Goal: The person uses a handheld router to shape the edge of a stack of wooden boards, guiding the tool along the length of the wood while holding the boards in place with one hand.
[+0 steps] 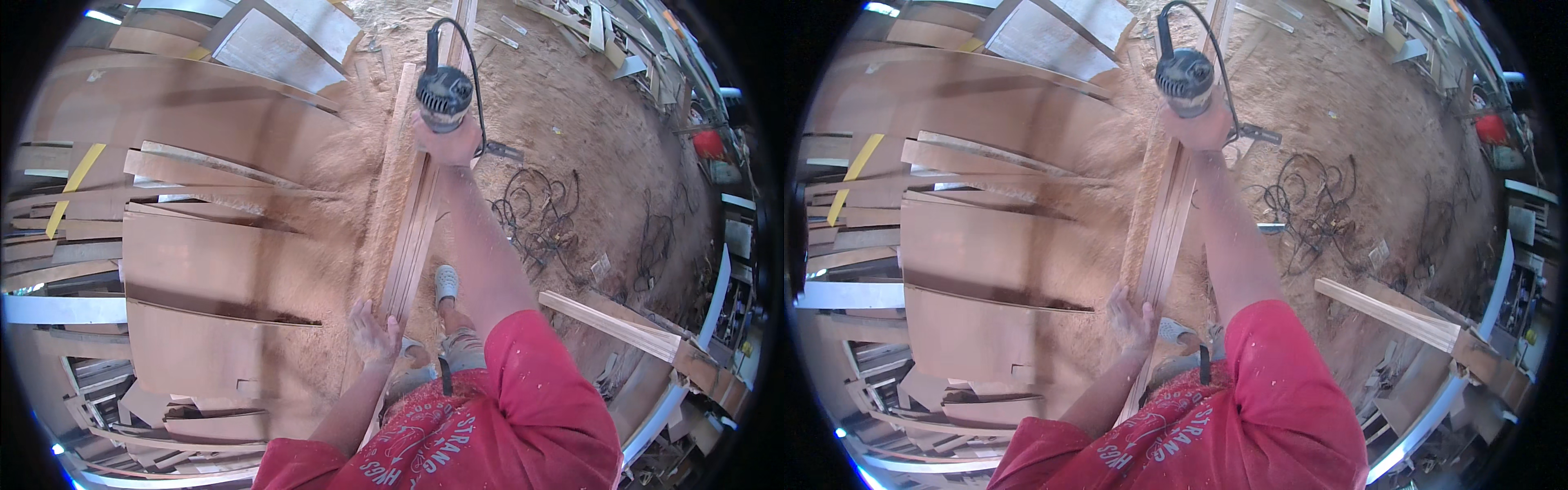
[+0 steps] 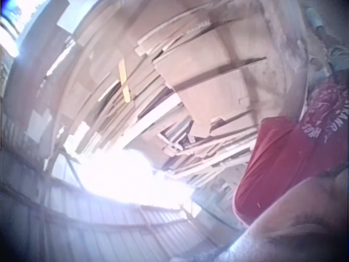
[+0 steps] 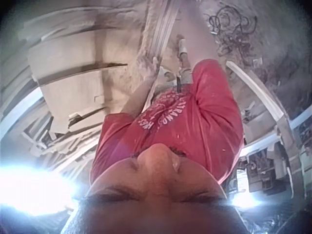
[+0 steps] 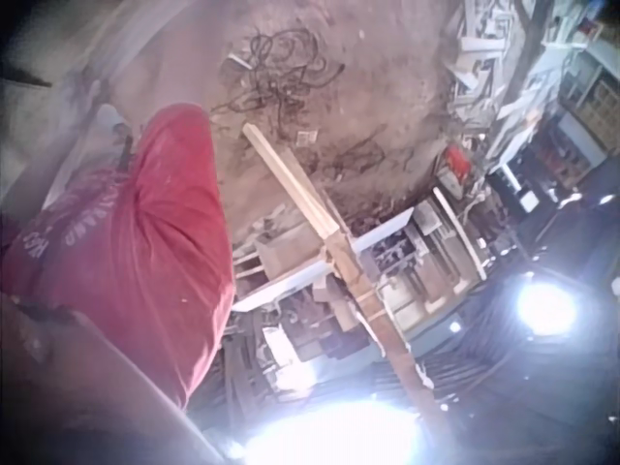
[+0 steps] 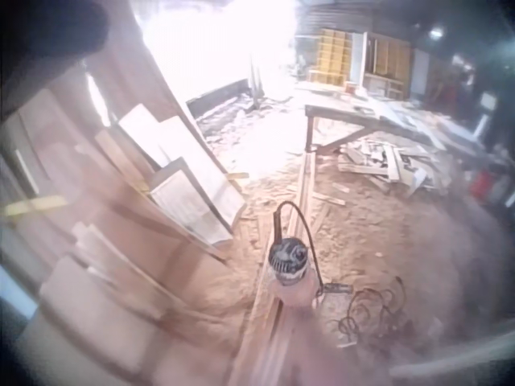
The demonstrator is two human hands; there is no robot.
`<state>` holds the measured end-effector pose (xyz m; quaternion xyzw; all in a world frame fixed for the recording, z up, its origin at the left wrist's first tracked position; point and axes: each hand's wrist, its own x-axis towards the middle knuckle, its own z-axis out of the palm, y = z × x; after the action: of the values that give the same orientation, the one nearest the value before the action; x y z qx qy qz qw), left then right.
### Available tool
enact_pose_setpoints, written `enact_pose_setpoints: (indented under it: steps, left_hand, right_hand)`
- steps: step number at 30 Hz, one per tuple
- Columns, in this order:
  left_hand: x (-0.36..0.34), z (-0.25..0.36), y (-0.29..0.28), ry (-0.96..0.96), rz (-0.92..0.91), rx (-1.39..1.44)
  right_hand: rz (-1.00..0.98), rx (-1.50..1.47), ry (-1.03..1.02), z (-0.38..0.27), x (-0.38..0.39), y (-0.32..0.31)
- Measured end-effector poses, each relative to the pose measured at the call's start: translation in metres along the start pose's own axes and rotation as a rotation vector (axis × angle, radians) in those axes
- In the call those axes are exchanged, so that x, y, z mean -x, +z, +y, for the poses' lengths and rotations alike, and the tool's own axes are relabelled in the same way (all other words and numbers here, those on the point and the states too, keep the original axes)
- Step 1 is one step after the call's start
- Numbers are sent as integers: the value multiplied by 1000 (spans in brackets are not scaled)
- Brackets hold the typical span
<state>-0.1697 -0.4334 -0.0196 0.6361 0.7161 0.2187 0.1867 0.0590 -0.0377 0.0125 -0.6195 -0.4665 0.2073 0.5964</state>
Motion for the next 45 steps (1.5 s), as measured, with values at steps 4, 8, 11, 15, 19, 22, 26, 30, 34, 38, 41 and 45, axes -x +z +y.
enact_pose_setpoints:
  steps: [4, 8, 11, 15, 19, 22, 26, 30, 34, 38, 41, 45]
  left_hand:
    - [-1, 0, 0, 27, 33, 19]
    - [-3, 1, 4, 9, -2, -13]
    - [-3, 1, 6, -23, 4, 25]
    - [-2, -5, 6, -43, 12, 56]
    - [-3, -5, 5, -39, -39, 24]
    - [-3, -3, 4, -33, -52, -7]
    - [0, -7, 2, -43, -60, -28]
    - [-3, -4, 3, -26, -67, -17]
    - [-3, -1, 1, -24, -56, -6]
    - [-1, 0, 0, -52, -84, 0]
    - [-1, 0, 1, -55, -54, 9]
    - [1, -6, 1, -41, -17, -5]
  right_hand:
    - [65, 98, -20, -11, -25, 4]
    - [31, 228, 75, -22, -31, 0]
    - [-6, 59, 131, -34, 9, -6]
    - [-13, 36, 168, -46, 94, -14]
    - [-52, 76, 79, -48, 134, -31]
    - [-31, 51, 18, -35, 129, -29]
    - [-34, -47, -32, -29, 106, -24]
    - [24, -45, -135, -2, 54, -13]
    - [10, -63, -93, 12, 2, 2]
    - [47, -18, -123, 19, -35, 10]
    - [26, 15, -111, 19, -53, 15]
    - [102, -81, -157, 10, -80, 28]
